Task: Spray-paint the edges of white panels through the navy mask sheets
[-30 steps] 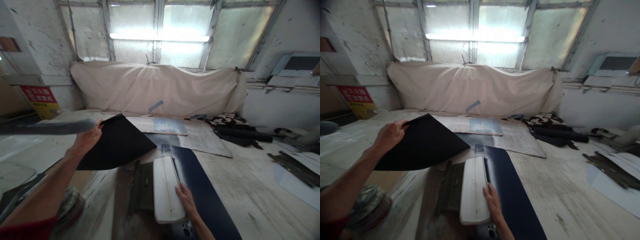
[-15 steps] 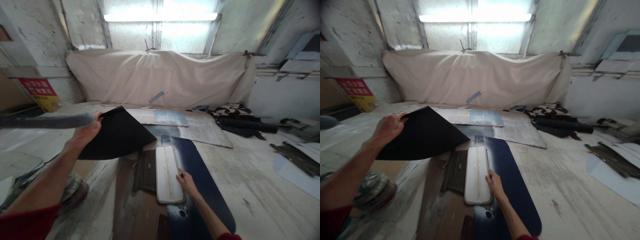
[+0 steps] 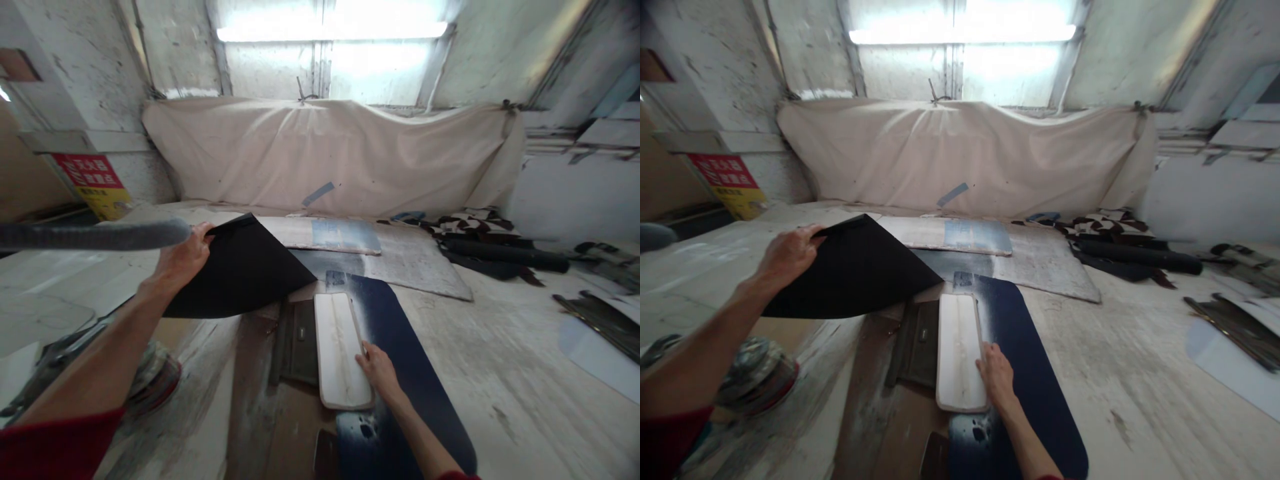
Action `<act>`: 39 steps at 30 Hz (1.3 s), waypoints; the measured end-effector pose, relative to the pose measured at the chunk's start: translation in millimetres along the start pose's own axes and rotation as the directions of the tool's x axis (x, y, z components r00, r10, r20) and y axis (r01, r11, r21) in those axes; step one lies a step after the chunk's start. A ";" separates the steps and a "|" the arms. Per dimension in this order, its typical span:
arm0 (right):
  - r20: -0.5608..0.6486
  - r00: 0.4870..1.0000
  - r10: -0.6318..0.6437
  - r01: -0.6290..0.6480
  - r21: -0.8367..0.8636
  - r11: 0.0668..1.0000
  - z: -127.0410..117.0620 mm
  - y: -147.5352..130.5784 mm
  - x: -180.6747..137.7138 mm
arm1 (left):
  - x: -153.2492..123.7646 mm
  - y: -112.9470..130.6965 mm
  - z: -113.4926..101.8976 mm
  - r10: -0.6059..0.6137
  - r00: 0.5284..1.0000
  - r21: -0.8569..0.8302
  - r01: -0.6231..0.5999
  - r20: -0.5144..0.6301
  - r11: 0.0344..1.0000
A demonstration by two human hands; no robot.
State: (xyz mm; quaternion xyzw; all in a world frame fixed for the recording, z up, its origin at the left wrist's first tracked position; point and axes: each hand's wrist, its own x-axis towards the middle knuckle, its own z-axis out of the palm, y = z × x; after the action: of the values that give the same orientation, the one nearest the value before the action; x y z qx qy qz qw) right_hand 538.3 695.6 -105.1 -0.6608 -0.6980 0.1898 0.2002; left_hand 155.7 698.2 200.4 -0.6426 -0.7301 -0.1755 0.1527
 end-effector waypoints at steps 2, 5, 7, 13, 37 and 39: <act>-0.056 0.998 -0.001 -0.004 -0.101 0.995 -5.4 -14.3 -4.3 | -3.5 3.8 -3.8 -0.008 1.000 0.027 0.007 0.020 1.000; -0.135 0.983 -0.124 0.090 -0.235 0.968 -0.3 -53.4 -10.2 | -10.0 9.5 -9.3 0.048 0.998 0.053 -0.050 0.035 0.997; -0.145 0.972 -0.186 0.147 -0.244 0.958 14.2 -82.6 -13.4 | -12.5 10.7 -10.6 0.069 0.997 0.058 -0.070 0.024 0.996; -0.023 0.985 -0.170 0.165 -0.137 0.977 41.0 -101.9 -7.4 | -20.7 5.7 -12.5 0.006 1.000 -0.021 -0.006 -0.010 1.000; 0.013 0.943 -0.334 0.328 -0.226 0.917 31.9 -66.6 -0.9 | -227.0 85.1 124.3 0.174 0.751 -0.362 0.092 0.637 0.928; 0.016 0.938 -0.347 0.339 -0.264 0.903 34.7 -71.7 -4.9 | -230.1 88.1 151.3 0.142 0.763 -0.294 0.066 0.631 0.954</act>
State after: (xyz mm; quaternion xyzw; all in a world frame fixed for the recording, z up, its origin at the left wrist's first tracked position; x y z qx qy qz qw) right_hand 459.5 686.8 -96.7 -0.5514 -0.8189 0.0472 0.1520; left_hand 272.8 573.0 -32.5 -0.6937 -0.6894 -0.0488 -0.2029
